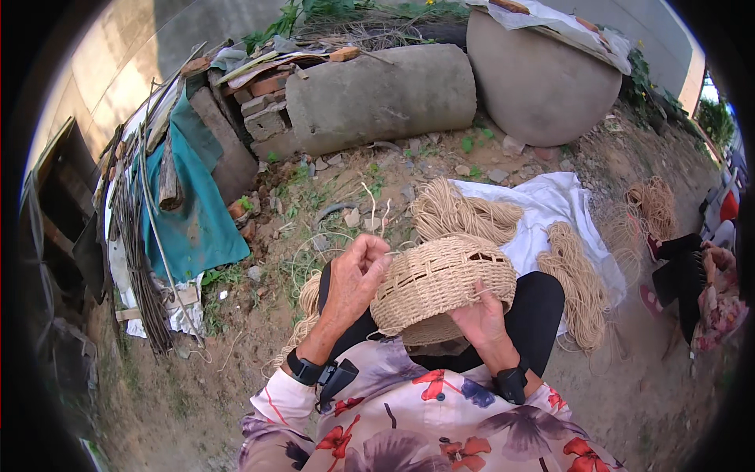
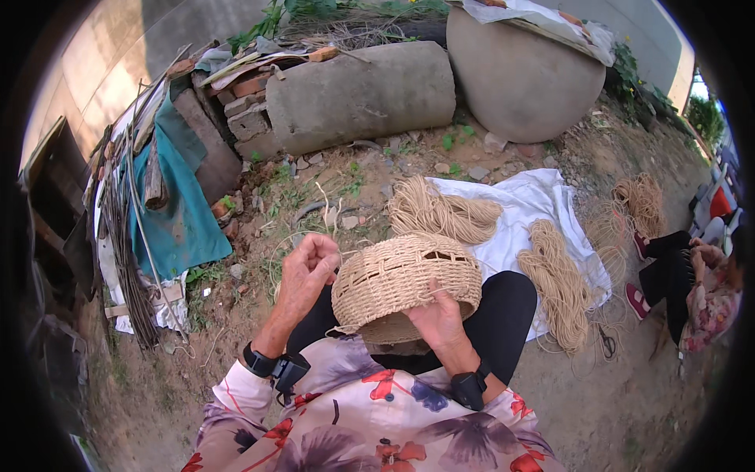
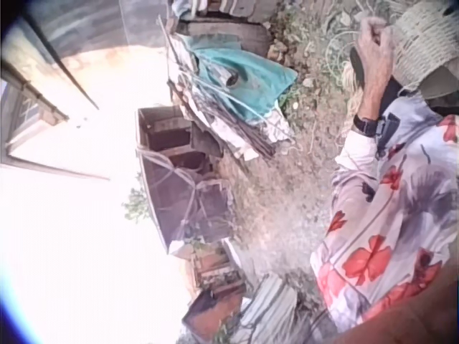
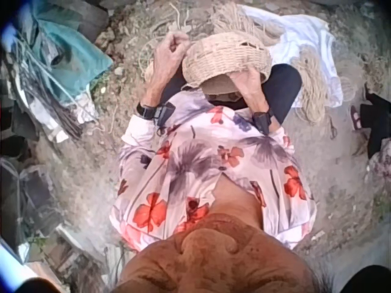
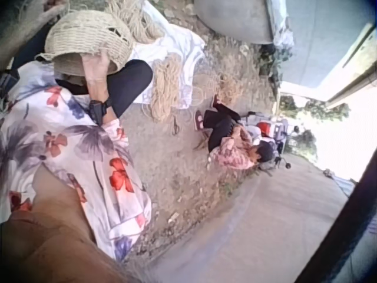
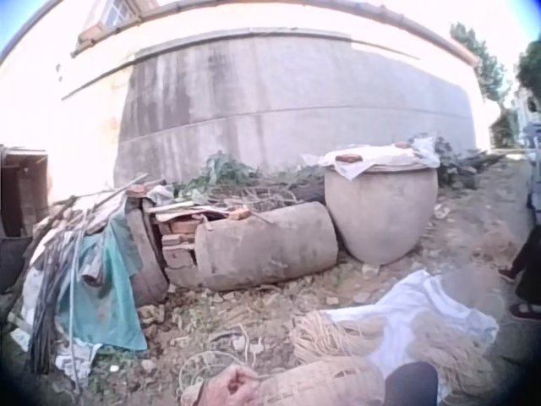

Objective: Weaving a basket using straw or bamboo fibers.

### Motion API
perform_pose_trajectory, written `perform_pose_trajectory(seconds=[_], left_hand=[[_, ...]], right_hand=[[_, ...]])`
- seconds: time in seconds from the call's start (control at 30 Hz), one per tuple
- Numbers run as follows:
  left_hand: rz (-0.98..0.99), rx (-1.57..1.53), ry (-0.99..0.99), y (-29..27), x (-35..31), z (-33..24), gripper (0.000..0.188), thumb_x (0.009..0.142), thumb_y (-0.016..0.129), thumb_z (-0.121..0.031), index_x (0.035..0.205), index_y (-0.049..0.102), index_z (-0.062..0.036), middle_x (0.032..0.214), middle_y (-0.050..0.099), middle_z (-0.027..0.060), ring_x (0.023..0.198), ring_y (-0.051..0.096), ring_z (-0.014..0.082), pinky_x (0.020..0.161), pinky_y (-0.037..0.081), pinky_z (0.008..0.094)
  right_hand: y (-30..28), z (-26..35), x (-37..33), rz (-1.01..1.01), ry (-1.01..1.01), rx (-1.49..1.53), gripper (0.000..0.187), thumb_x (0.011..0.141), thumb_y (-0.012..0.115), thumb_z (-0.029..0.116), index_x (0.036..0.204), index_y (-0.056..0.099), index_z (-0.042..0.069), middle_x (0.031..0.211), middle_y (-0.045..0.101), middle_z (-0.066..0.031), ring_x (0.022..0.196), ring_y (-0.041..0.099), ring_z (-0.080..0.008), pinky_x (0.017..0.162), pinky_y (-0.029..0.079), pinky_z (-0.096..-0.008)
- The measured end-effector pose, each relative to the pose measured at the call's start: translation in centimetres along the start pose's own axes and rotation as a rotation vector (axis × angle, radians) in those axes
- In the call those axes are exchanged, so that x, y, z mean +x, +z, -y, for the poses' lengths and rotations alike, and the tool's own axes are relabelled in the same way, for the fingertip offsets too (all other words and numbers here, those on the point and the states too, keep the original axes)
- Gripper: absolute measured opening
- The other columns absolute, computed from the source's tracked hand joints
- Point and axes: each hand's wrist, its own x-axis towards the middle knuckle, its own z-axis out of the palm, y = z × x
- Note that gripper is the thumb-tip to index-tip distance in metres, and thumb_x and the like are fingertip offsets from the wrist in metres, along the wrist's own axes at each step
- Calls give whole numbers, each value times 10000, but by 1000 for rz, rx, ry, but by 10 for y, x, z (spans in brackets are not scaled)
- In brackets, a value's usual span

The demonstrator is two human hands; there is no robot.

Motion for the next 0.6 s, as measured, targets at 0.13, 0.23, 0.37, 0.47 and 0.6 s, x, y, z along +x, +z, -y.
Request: perform_pose_trajectory(seconds=[0.13,0.23,0.37,0.47,0.6], left_hand=[[86,-32,-40,18,1,7,130,853,601,-57,961,565,7,730,602,34,616,565,83,573,476,235],[141,43,45,22,-3,8,81,828,611,-28,894,583,9,717,594,41,612,565,84,564,473,234],[208,237,202,29,-19,-5,58,802,632,0,852,603,10,753,600,49,607,584,105,567,487,229],[160,332,367,31,-27,-5,90,738,662,22,802,614,-19,751,588,89,628,643,216,564,522,318],[149,406,390,33,-29,-4,110,730,676,10,806,609,-33,750,582,91,645,632,235,578,522,331]], right_hand=[[-4,9,-17,1,-5,35,599,889,615,278,1397,387,58,1399,467,-115,1301,430,-297,1103,309,-505],[-9,12,-26,-6,-6,40,611,867,639,284,1386,410,58,1388,482,-115,1297,437,-296,1098,317,-503],[-12,18,-30,3,25,107,591,876,638,243,1383,398,57,1371,493,-108,1279,454,-289,1087,337,-485],[-14,18,-29,0,24,118,592,868,642,237,1379,405,53,1362,503,-109,1269,466,-287,1082,347,-481],[-13,17,-30,-1,28,123,596,867,642,237,1381,403,52,1364,501,-112,1268,468,-287,1077,353,-480]])
